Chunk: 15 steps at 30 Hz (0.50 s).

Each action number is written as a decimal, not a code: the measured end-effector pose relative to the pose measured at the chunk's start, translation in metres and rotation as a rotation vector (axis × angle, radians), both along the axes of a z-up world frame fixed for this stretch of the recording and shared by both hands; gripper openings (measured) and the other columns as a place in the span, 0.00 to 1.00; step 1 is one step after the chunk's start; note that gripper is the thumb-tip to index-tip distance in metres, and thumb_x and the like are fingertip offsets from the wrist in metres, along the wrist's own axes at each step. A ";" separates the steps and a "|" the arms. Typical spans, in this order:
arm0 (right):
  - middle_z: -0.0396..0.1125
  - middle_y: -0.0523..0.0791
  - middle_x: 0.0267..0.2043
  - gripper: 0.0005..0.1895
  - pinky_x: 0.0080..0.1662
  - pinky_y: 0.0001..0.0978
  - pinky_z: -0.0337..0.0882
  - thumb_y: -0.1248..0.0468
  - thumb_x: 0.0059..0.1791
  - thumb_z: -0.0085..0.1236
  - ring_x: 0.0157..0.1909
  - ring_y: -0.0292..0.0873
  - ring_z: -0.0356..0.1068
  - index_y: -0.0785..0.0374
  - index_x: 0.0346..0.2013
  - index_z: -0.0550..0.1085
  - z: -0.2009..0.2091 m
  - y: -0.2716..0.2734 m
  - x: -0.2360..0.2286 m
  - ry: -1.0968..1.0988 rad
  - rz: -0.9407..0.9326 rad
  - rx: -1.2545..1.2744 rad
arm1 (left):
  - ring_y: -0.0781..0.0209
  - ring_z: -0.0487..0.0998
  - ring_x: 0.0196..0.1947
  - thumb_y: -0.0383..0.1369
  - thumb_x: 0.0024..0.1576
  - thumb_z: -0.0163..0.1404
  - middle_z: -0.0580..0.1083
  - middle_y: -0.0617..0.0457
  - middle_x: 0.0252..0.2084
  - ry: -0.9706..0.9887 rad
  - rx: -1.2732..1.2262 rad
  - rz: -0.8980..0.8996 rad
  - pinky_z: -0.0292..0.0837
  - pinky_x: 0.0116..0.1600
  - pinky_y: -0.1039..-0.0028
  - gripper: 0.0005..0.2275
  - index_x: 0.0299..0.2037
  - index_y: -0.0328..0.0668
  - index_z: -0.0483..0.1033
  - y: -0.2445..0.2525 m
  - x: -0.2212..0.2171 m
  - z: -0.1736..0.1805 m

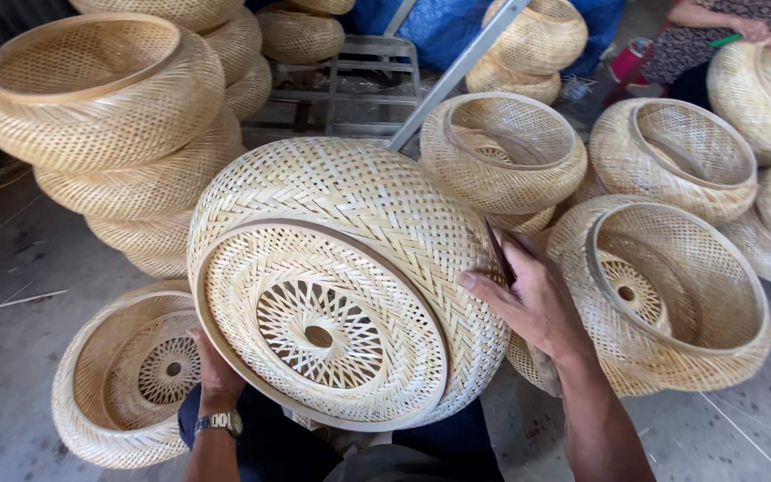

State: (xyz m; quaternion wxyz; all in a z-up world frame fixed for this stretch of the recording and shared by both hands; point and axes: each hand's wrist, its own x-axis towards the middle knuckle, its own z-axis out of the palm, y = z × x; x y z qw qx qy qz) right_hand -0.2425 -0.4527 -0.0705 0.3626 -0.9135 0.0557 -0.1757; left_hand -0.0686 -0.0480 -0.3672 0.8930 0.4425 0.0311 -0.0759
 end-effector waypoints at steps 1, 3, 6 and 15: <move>0.73 0.55 0.54 0.36 0.52 0.40 0.74 0.53 0.45 0.64 0.51 0.49 0.76 0.69 0.63 0.69 0.003 -0.001 -0.001 0.035 -0.023 -0.013 | 0.49 0.65 0.67 0.65 0.58 0.29 0.62 0.46 0.71 0.026 -0.030 -0.011 0.61 0.69 0.60 0.40 0.73 0.43 0.54 0.000 0.000 -0.012; 0.72 0.56 0.54 0.35 0.53 0.42 0.74 0.54 0.46 0.64 0.51 0.51 0.76 0.70 0.62 0.69 0.002 -0.004 -0.001 -0.027 -0.011 -0.049 | 0.50 0.66 0.67 0.68 0.56 0.30 0.63 0.47 0.71 0.081 -0.086 -0.038 0.61 0.70 0.61 0.44 0.73 0.41 0.55 0.003 0.001 -0.035; 0.71 0.57 0.55 0.34 0.52 0.42 0.74 0.54 0.47 0.64 0.51 0.51 0.75 0.71 0.62 0.69 -0.003 -0.009 -0.005 -0.086 0.013 -0.043 | 0.48 0.65 0.67 0.69 0.48 0.46 0.63 0.46 0.71 -0.027 -0.039 -0.093 0.61 0.69 0.57 0.50 0.74 0.40 0.54 0.013 0.003 -0.058; 0.72 0.55 0.52 0.36 0.50 0.43 0.78 0.50 0.47 0.62 0.48 0.51 0.77 0.69 0.62 0.68 -0.021 -0.011 -0.023 -0.049 0.020 -0.031 | 0.53 0.67 0.64 0.53 0.44 0.62 0.65 0.48 0.64 -0.112 0.280 -0.007 0.64 0.69 0.59 0.50 0.74 0.45 0.47 0.012 0.011 -0.030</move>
